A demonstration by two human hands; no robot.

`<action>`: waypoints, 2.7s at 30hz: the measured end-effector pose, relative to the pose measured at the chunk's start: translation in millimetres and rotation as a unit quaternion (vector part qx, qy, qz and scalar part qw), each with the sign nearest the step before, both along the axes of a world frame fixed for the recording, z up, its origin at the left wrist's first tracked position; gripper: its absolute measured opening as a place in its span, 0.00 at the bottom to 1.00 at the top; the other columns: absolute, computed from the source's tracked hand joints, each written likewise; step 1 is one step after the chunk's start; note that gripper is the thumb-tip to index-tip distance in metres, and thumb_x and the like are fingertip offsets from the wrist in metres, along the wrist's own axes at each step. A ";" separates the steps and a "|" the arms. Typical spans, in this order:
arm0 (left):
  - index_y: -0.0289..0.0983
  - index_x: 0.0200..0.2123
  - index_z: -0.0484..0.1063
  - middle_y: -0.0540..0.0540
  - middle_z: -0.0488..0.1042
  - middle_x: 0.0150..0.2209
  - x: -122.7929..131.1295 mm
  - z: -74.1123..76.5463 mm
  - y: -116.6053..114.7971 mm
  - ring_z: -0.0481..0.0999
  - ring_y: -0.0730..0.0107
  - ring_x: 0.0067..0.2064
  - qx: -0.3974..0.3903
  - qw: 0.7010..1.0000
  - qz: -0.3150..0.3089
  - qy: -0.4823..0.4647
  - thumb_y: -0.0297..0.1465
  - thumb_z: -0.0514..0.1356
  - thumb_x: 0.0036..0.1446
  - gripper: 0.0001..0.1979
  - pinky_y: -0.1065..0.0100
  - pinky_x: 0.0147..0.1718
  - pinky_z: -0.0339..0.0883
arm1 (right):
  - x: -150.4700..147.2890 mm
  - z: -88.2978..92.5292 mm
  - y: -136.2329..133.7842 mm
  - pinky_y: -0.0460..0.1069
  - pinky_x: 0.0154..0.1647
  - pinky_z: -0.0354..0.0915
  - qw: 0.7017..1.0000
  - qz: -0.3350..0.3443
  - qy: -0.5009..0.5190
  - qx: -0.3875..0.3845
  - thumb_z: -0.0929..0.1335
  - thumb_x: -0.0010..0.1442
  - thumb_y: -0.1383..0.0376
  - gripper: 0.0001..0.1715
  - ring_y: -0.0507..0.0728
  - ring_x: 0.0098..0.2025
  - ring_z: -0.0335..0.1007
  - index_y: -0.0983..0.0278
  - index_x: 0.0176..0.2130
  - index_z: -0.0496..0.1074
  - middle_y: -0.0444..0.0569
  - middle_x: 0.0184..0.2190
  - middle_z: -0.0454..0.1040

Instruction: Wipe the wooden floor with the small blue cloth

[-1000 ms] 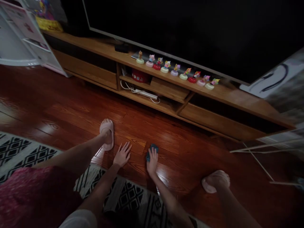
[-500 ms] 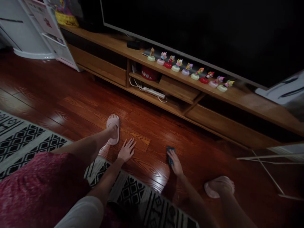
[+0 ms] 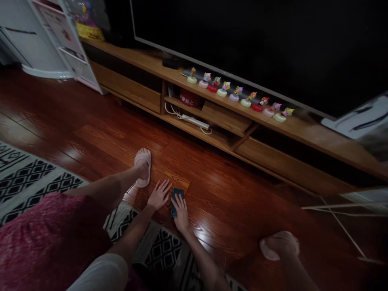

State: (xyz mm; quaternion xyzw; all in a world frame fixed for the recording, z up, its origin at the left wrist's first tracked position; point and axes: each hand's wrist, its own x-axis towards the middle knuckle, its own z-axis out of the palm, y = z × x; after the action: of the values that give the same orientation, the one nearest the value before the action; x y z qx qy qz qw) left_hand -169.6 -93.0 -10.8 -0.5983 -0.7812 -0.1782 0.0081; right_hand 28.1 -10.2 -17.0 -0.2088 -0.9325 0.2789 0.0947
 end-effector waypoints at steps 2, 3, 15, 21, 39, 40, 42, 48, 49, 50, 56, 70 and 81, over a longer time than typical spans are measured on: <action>0.43 0.73 0.51 0.43 0.53 0.74 0.5 -0.7 0.5 0.54 0.61 0.73 0.005 1.000 -0.002 0.004 0.35 0.50 0.66 0.33 0.49 0.72 0.43 | 18.8 8.7 23.3 0.65 0.75 0.42 0.996 0.088 -0.025 -0.001 0.60 0.46 0.79 0.56 0.55 0.77 0.37 0.52 0.71 0.56 0.44 0.75 0.51; 0.43 0.73 0.51 0.43 0.53 0.74 0.7 -0.9 0.8 0.54 0.61 0.73 0.008 1.000 -0.002 0.006 0.34 0.50 0.65 0.33 0.49 0.72 0.43 | 34.0 12.7 41.8 0.64 0.75 0.43 0.993 0.114 -0.036 0.001 0.60 0.47 0.78 0.54 0.55 0.76 0.40 0.52 0.71 0.58 0.44 0.74 0.53; 0.44 0.73 0.52 0.44 0.56 0.73 -0.1 -10.2 1.8 0.55 0.62 0.73 0.033 0.999 -0.003 0.017 0.35 0.50 0.65 0.33 0.51 0.72 0.45 | 259.5 -22.1 179.8 0.74 0.67 0.55 0.890 -0.430 0.021 0.150 0.59 0.53 0.64 0.47 0.72 0.75 0.45 0.64 0.71 0.59 0.60 0.69 0.62; 0.45 0.72 0.53 0.45 0.58 0.72 -2.3 -16.6 3.3 0.58 0.62 0.72 0.049 0.998 0.000 0.039 0.34 0.50 0.65 0.32 0.51 0.71 0.48 | 140.2 -32.6 119.8 0.78 0.68 0.51 0.917 -0.375 0.061 0.123 0.59 0.55 0.69 0.48 0.73 0.76 0.37 0.62 0.73 0.53 0.57 0.73 0.53; 0.47 0.73 0.50 0.46 0.62 0.71 -11.2 -40.5 7.3 0.62 0.63 0.70 0.108 0.991 -0.010 0.079 0.35 0.50 0.65 0.33 0.53 0.71 0.47 | 223.5 11.6 175.0 0.64 0.72 0.53 0.968 -0.233 -0.030 0.092 0.58 0.58 0.69 0.39 0.61 0.74 0.50 0.60 0.66 0.68 0.51 0.70 0.62; 0.46 0.73 0.51 0.46 0.62 0.71 -11.0 -40.3 7.1 0.62 0.63 0.70 0.108 0.991 -0.010 0.078 0.35 0.50 0.65 0.33 0.52 0.71 0.47 | 241.2 7.2 175.4 0.65 0.72 0.54 0.946 -0.305 -0.014 0.108 0.57 0.59 0.68 0.38 0.62 0.74 0.51 0.61 0.65 0.68 0.53 0.69 0.64; 0.45 0.72 0.52 0.45 0.63 0.70 -10.7 -39.6 6.7 0.62 0.62 0.70 0.108 0.991 -0.009 0.081 0.36 0.50 0.65 0.33 0.52 0.71 0.48 | 256.6 -2.0 167.2 0.67 0.72 0.52 0.901 -0.411 0.017 0.134 0.54 0.61 0.68 0.38 0.63 0.74 0.49 0.64 0.66 0.66 0.55 0.68 0.65; 0.44 0.72 0.53 0.43 0.63 0.70 -10.7 -35.1 5.7 0.62 0.60 0.70 0.104 0.991 -0.012 0.079 0.36 0.50 0.65 0.32 0.51 0.70 0.50 | 157.2 -22.0 123.0 0.70 0.73 0.44 0.894 -0.423 0.048 0.141 0.51 0.62 0.74 0.40 0.60 0.76 0.41 0.62 0.70 0.59 0.52 0.73 0.56; 0.44 0.72 0.52 0.44 0.62 0.70 -10.7 -34.8 5.5 0.62 0.61 0.70 0.105 0.991 -0.013 0.076 0.35 0.50 0.66 0.32 0.51 0.70 0.50 | 130.7 -24.2 111.1 0.70 0.74 0.44 0.909 -0.392 0.043 0.132 0.53 0.63 0.74 0.39 0.60 0.76 0.41 0.62 0.70 0.60 0.52 0.73 0.56; 0.44 0.72 0.52 0.44 0.62 0.70 -10.7 -34.8 5.5 0.61 0.61 0.70 0.105 0.992 -0.014 0.072 0.35 0.50 0.66 0.32 0.51 0.70 0.50 | 104.5 -26.2 96.5 0.70 0.74 0.44 0.929 -0.350 0.034 0.120 0.55 0.62 0.74 0.39 0.61 0.76 0.41 0.61 0.69 0.61 0.52 0.73 0.55; 0.45 0.73 0.50 0.45 0.61 0.71 -9.5 -35.6 6.3 0.61 0.62 0.71 0.096 0.993 -0.009 0.068 0.35 0.49 0.67 0.32 0.52 0.70 0.49 | 3.8 -26.3 0.7 0.69 0.73 0.47 0.996 -0.042 -0.034 0.069 0.67 0.52 0.78 0.54 0.63 0.77 0.38 0.53 0.72 0.54 0.51 0.76 0.45; 0.45 0.73 0.49 0.45 0.63 0.70 -11.0 -37.4 5.4 0.61 0.63 0.70 0.110 0.990 -0.014 0.088 0.35 0.51 0.65 0.34 0.52 0.71 0.47 | 253.1 2.8 174.6 0.67 0.69 0.58 0.939 -0.303 -0.041 0.158 0.61 0.66 0.66 0.30 0.65 0.70 0.58 0.55 0.64 0.69 0.51 0.69 0.63; 0.45 0.72 0.53 0.45 0.63 0.70 -11.4 -36.4 5.5 0.62 0.62 0.70 0.095 0.993 -0.014 0.070 0.35 0.50 0.65 0.32 0.51 0.70 0.50 | 105.7 -26.8 96.0 0.70 0.70 0.52 0.945 -0.304 0.007 0.121 0.60 0.62 0.74 0.36 0.65 0.74 0.47 0.55 0.66 0.66 0.50 0.73 0.56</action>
State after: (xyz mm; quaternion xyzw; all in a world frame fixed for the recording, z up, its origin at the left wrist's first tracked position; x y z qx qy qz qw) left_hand -181.0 -87.5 -47.2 -0.6164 -0.7501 -0.2091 0.1173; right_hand 133.8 85.8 -43.8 -0.4670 -0.8511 0.1235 0.2059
